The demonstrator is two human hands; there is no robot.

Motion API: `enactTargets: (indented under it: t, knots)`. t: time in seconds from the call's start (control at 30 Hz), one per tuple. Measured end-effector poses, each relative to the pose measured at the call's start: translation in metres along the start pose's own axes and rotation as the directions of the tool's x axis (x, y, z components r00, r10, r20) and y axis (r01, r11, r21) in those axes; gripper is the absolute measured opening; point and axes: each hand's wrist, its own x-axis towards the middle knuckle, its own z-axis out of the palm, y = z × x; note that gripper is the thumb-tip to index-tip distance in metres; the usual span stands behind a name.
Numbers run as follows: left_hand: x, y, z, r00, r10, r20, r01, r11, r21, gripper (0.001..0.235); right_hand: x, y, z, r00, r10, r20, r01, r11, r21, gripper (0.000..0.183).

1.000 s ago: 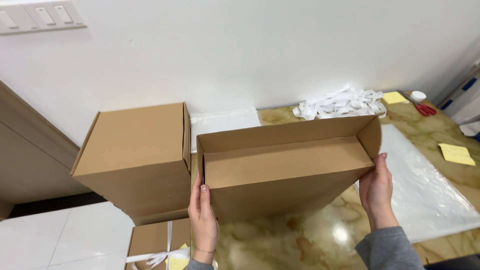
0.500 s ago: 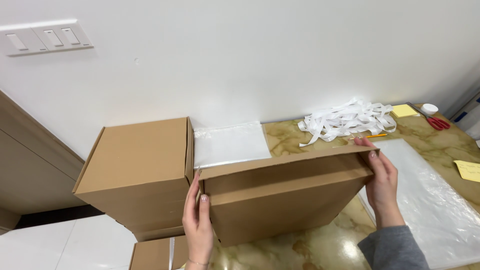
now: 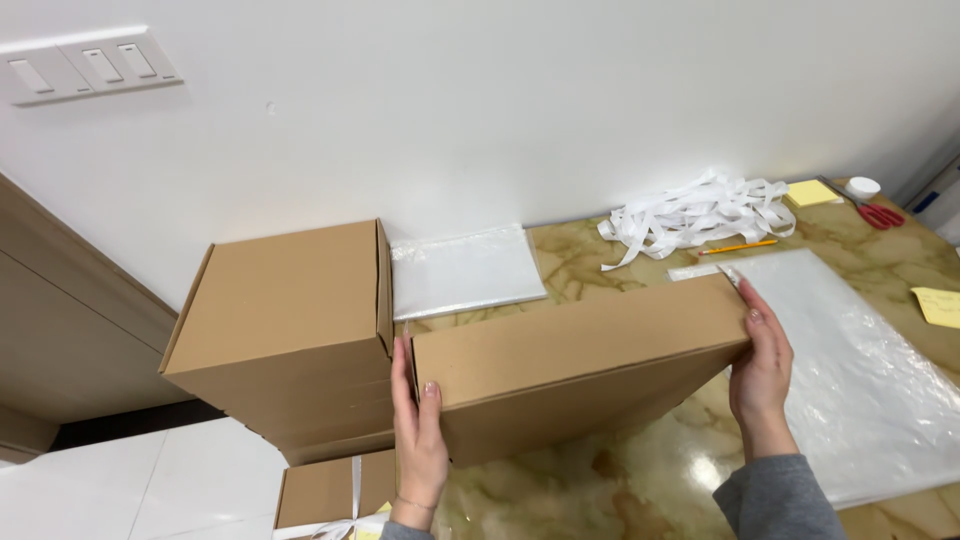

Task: The person assembles a cardboard box on a marble countertop, then ties a white ribbon around it to form a bow. They also handle a yellow sticky note and a bubble wrap sheet during the process.

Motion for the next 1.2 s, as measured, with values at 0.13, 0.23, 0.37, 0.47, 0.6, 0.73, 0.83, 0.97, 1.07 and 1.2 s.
enactTargets:
  t: [0.13, 0.23, 0.37, 0.47, 0.6, 0.73, 0.83, 0.97, 1.07, 1.2]
  knots:
    - [-0.031, 0.012, -0.007, 0.992, 0.114, 0.061, -0.119, 0.989, 0.085, 0.069, -0.024, 0.006, -0.026, 0.999, -0.049, -0.012, 0.05, 0.996, 0.067, 0.061]
    - [-0.062, 0.021, -0.01, 0.983, 0.145, 0.116, -0.157, 0.982, 0.101, 0.079, -0.058, -0.006, -0.046, 0.999, -0.055, 0.002, 0.054, 0.991, 0.12, 0.064]
    - [-0.108, 0.017, -0.025, 0.984, 0.1, 0.146, -0.112, 0.991, 0.072, 0.085, -0.113, 0.0, -0.086, 0.995, 0.088, -0.037, -0.084, 0.992, 0.099, 0.062]
    - [-0.151, -0.009, -0.041, 0.988, -0.029, 0.153, 0.012, 0.994, 0.111, 0.077, -0.148, 0.046, -0.128, 0.963, 0.259, -0.081, -0.247, 0.96, 0.129, 0.047]
    - [-0.188, -0.052, -0.061, 0.923, -0.381, 0.063, 0.367, 0.916, 0.164, 0.072, -0.189, 0.082, -0.14, 0.869, 0.493, -0.041, -0.489, 0.869, 0.081, 0.036]
    - [-0.197, -0.072, -0.081, 0.803, -0.596, -0.017, 0.562, 0.746, 0.358, 0.072, -0.213, 0.04, -0.108, 0.712, 0.701, -0.038, -0.701, 0.713, 0.018, 0.06]
    - [-0.192, -0.074, -0.088, 0.725, -0.689, 0.029, 0.636, 0.684, 0.358, 0.075, -0.22, 0.044, -0.102, 0.628, 0.773, -0.093, -0.778, 0.626, -0.05, 0.072]
    - [-0.186, -0.083, -0.092, 0.63, -0.777, 0.012, 0.705, 0.578, 0.412, 0.078, -0.228, 0.054, -0.1, 0.623, 0.772, -0.126, -0.782, 0.614, -0.102, 0.073]
    - [-0.185, -0.085, -0.09, 0.599, -0.8, 0.011, 0.751, 0.567, 0.339, 0.082, -0.228, 0.05, -0.095, 0.638, 0.762, -0.109, -0.77, 0.629, -0.108, 0.067]
    - [-0.182, -0.06, -0.085, 0.586, -0.81, 0.002, 0.794, 0.575, 0.199, 0.085, -0.225, 0.046, -0.096, 0.613, 0.782, -0.107, -0.789, 0.613, -0.038, 0.064]
